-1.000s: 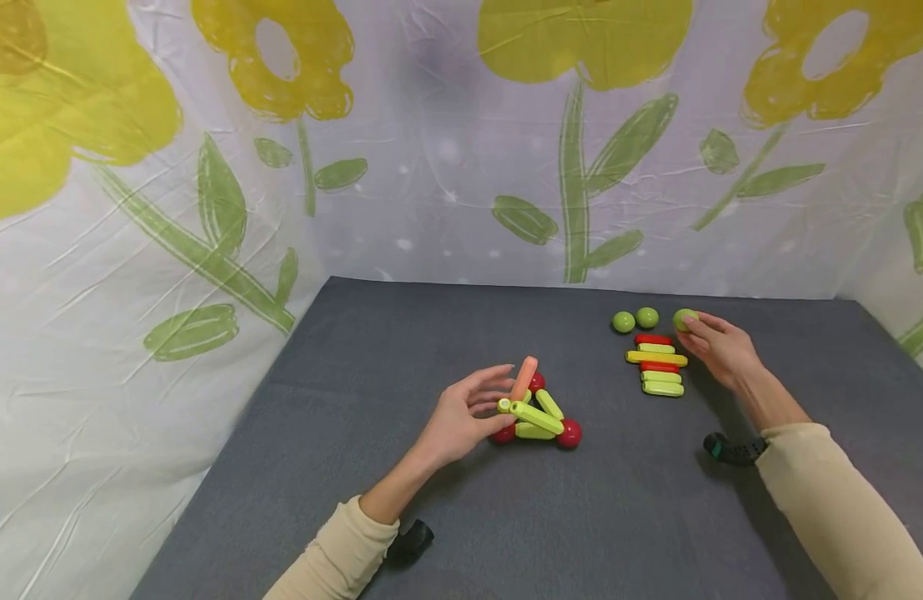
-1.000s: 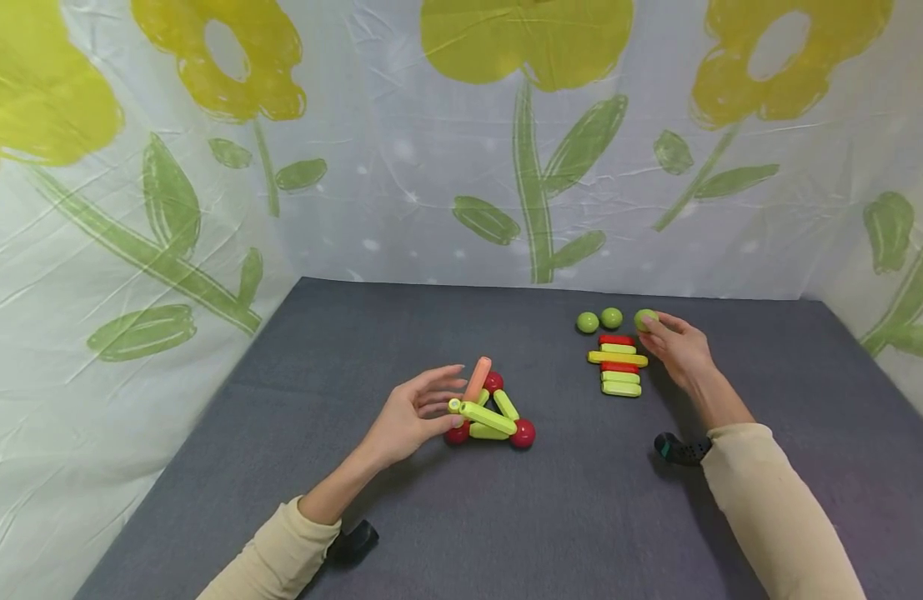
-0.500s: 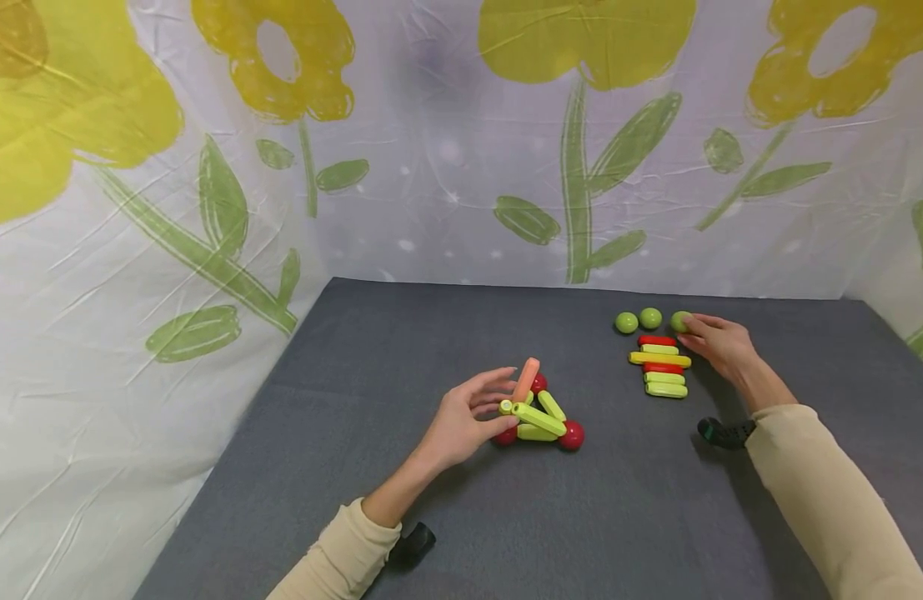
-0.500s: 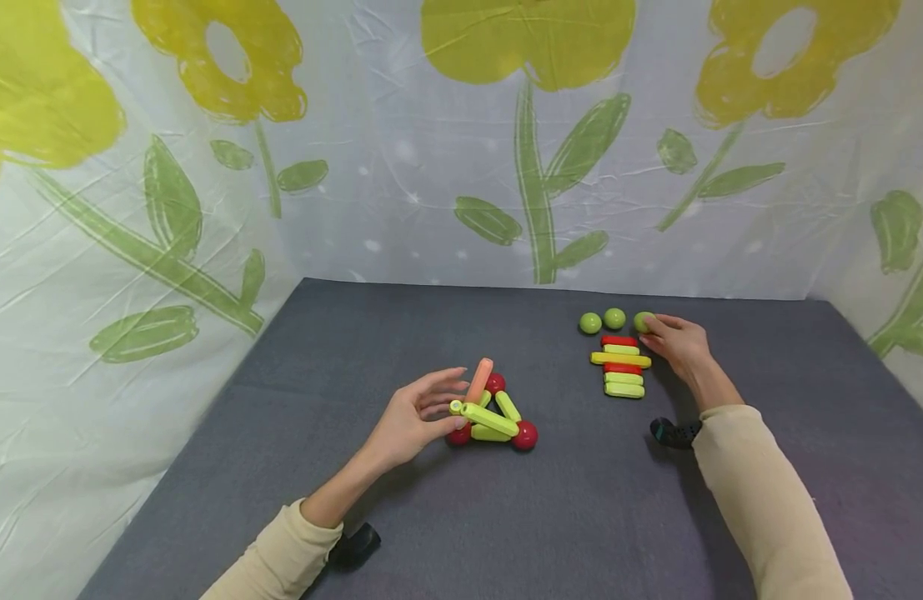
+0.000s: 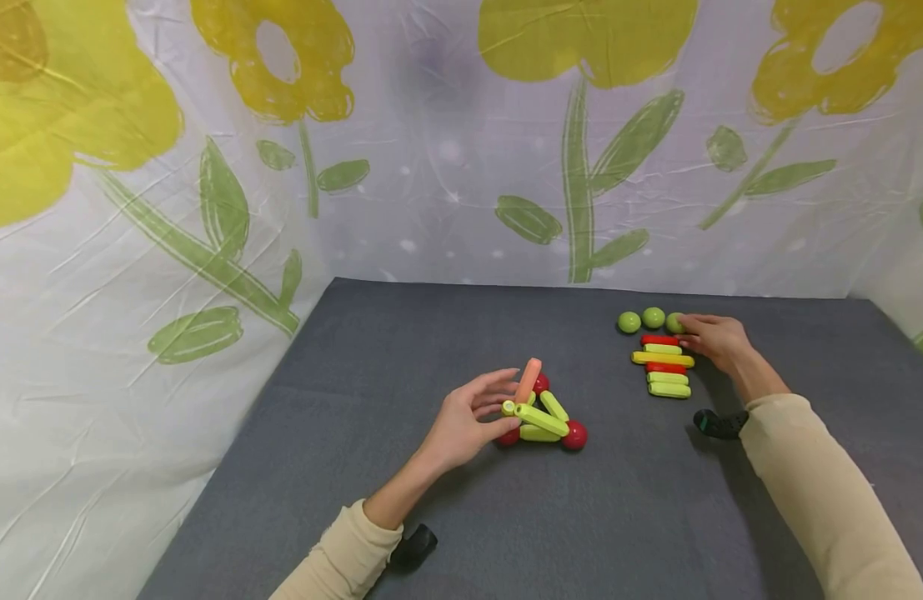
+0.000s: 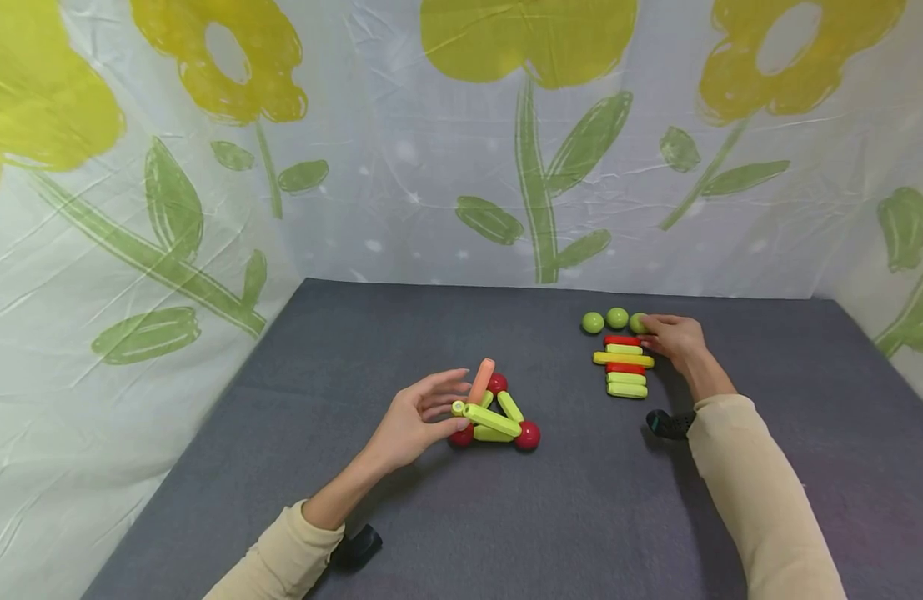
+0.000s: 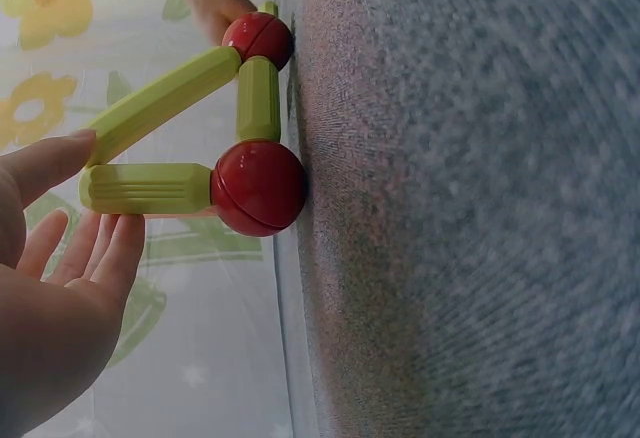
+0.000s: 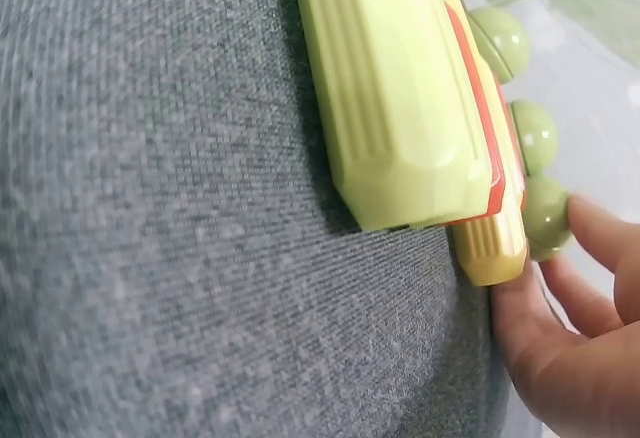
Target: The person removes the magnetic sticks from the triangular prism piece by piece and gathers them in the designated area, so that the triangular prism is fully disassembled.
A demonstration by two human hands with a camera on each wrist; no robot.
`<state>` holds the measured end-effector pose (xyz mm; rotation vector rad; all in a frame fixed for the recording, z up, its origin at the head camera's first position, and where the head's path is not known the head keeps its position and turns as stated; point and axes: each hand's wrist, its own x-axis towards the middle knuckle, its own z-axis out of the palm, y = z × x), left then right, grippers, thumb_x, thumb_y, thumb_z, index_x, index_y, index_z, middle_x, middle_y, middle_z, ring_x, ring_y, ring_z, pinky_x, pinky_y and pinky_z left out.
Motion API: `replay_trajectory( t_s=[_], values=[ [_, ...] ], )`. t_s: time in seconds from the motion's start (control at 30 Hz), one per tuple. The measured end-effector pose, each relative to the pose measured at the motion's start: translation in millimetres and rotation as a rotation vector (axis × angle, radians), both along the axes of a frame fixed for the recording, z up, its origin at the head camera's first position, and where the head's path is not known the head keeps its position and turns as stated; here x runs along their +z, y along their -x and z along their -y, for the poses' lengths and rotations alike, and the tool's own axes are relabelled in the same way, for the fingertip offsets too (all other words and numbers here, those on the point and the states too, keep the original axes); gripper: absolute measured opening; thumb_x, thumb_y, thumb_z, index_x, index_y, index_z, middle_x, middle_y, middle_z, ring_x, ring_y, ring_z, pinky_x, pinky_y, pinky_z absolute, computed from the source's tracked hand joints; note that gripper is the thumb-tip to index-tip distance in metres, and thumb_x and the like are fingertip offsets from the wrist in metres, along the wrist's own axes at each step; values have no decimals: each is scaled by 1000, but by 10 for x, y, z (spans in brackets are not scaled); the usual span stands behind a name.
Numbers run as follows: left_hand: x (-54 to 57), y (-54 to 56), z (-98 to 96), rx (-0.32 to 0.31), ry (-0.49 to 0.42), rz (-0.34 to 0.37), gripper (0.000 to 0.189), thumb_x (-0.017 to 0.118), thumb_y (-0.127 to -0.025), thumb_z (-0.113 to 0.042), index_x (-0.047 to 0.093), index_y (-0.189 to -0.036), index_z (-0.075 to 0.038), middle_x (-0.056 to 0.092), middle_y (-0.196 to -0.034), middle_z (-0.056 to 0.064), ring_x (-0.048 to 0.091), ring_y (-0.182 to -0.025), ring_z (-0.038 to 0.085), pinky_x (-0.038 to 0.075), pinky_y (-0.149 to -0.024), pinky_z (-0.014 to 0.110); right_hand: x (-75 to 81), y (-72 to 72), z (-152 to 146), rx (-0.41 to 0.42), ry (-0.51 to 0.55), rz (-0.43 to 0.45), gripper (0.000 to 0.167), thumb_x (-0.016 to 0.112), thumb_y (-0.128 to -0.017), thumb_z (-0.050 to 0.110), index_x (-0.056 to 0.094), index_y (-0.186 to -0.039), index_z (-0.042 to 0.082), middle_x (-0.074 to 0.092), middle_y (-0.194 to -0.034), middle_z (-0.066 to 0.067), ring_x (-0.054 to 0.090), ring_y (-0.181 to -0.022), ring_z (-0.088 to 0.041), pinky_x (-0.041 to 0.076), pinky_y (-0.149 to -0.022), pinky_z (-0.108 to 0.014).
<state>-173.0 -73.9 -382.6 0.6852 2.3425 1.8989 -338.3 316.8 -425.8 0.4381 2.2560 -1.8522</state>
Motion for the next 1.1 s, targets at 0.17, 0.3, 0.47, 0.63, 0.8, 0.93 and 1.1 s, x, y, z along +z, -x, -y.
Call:
replay_trajectory(
  t_s=[0.17, 0.3, 0.47, 0.63, 0.8, 0.93, 1.1],
  values=[
    [8, -6, -6, 1, -1, 1, 57, 69, -81, 11, 47, -134, 8, 56, -123, 26, 54, -113, 39, 45, -95, 45, 10, -2, 3, -6, 2, 3, 58, 49, -100, 24, 28, -146, -5, 28, -146, -24, 58, -71, 4, 52, -80, -21],
    [9, -9, -10, 0, 9, 5, 57, 69, -82, 11, 46, -134, 9, 56, -123, 27, 54, -113, 39, 45, -96, 44, 8, 0, -5, -24, 10, 9, 61, 50, -99, 28, 27, -146, -5, 28, -147, -25, 59, -69, 4, 53, -77, -21],
    [-148, 72, -8, 8, 10, -1, 59, 70, -80, 11, 47, -135, 7, 57, -123, 25, 55, -113, 36, 45, -95, 44, 0, -9, -20, -21, 25, 4, 67, 45, -101, 34, 18, -149, -4, 19, -150, -29, 60, -67, 4, 53, -75, -19],
    [-304, 154, 6, 16, 8, -3, 61, 73, -81, 5, 49, -136, 1, 59, -124, 17, 57, -112, 27, 47, -95, 36, 12, -43, -14, -49, 46, -15, 69, 43, -101, 34, 13, -149, -5, 32, -138, -29, 61, -68, 2, 53, -74, -20],
    [-327, 166, 20, 7, 10, -10, 61, 74, -81, 1, 50, -136, -2, 59, -124, 14, 57, -113, 25, 47, -94, 32, 60, -119, -5, -138, 76, -17, 72, 46, -99, 38, 14, -150, -2, 43, -115, -12, 62, -69, -2, 54, -72, -21],
    [-278, 148, 17, 0, 11, -7, 62, 73, -80, 6, 48, -136, 2, 58, -124, 19, 56, -113, 30, 46, -95, 37, 105, -188, 8, -250, 129, -30, 76, 52, -95, 43, 22, -150, 2, 47, -104, -3, 61, -70, -3, 53, -67, -19],
    [-92, 67, 5, -13, 13, -5, 59, 70, -80, 11, 47, -134, 8, 57, -122, 26, 55, -113, 38, 45, -96, 43, 154, -270, 4, -212, 230, -79, 81, 56, -91, 47, 24, -150, 2, 49, -106, -3, 61, -75, -4, 53, -68, -18]
  ],
)
